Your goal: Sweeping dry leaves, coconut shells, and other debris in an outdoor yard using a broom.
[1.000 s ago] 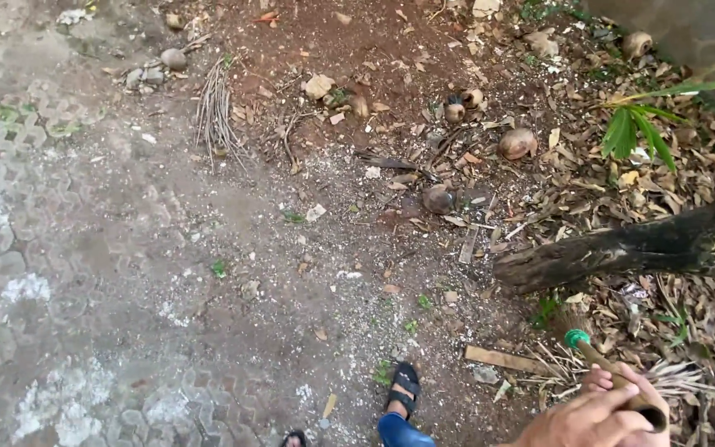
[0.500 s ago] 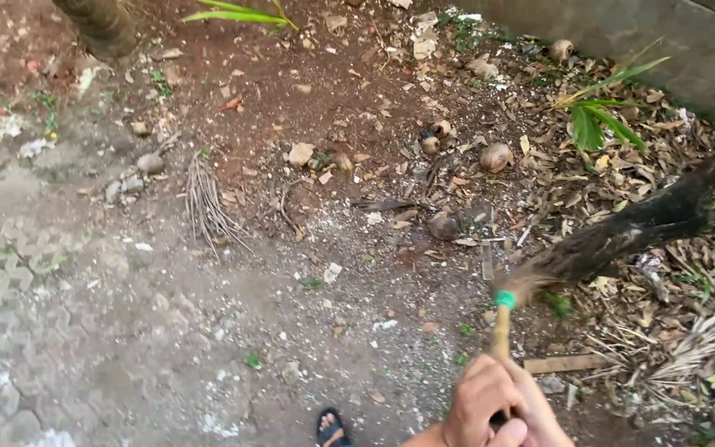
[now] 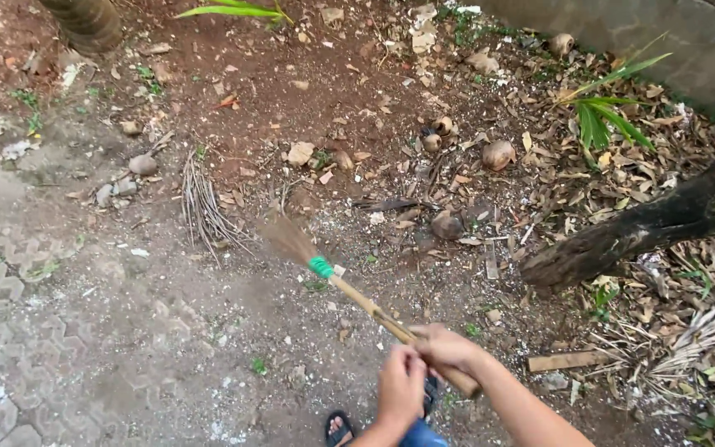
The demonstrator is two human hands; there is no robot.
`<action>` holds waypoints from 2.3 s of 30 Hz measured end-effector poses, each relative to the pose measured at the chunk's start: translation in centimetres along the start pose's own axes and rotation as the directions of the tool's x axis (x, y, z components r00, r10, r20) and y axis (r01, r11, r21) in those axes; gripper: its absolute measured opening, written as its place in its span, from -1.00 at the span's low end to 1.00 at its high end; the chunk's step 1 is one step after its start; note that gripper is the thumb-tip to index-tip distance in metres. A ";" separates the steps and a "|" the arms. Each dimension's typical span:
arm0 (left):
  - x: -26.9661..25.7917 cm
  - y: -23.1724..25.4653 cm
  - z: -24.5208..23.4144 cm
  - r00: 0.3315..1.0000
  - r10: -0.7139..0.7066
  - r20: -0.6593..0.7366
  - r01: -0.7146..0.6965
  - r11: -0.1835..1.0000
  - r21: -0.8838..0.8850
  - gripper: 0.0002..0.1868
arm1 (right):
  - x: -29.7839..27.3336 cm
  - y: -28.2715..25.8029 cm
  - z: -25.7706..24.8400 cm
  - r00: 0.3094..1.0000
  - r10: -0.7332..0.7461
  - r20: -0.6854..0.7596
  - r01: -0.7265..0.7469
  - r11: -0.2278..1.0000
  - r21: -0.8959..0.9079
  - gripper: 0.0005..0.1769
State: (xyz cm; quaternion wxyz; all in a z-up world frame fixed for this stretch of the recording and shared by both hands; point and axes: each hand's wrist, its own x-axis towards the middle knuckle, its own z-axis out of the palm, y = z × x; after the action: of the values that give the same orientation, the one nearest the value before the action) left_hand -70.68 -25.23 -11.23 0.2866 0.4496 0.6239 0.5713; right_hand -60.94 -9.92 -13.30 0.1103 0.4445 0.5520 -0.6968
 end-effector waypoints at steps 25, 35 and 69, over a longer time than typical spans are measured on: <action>16.3 -2.1 28.9 0.799 -0.436 0.414 0.601 0.603 -0.525 -0.58 | -8.4 -3.4 -21.0 0.578 0.029 -0.815 0.316 0.914 0.256 -0.32; 17.5 -2.9 14.8 0.795 -0.600 -0.092 0.221 0.427 -0.877 -0.44 | -0.9 -15.3 -12.6 0.987 -0.138 -0.077 0.137 0.990 -0.024 -0.22; 19.1 0.9 11.0 0.659 -0.219 0.720 0.662 0.623 -0.417 -0.47 | -1.8 -7.0 -14.0 0.696 0.051 -0.716 0.422 0.777 0.467 -0.21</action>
State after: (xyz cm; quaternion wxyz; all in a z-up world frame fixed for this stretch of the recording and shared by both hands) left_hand -69.07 -3.29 -9.36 0.7461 0.2986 0.3533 0.4789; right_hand -57.42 4.17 -7.24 -0.3266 0.6211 0.3462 -0.6227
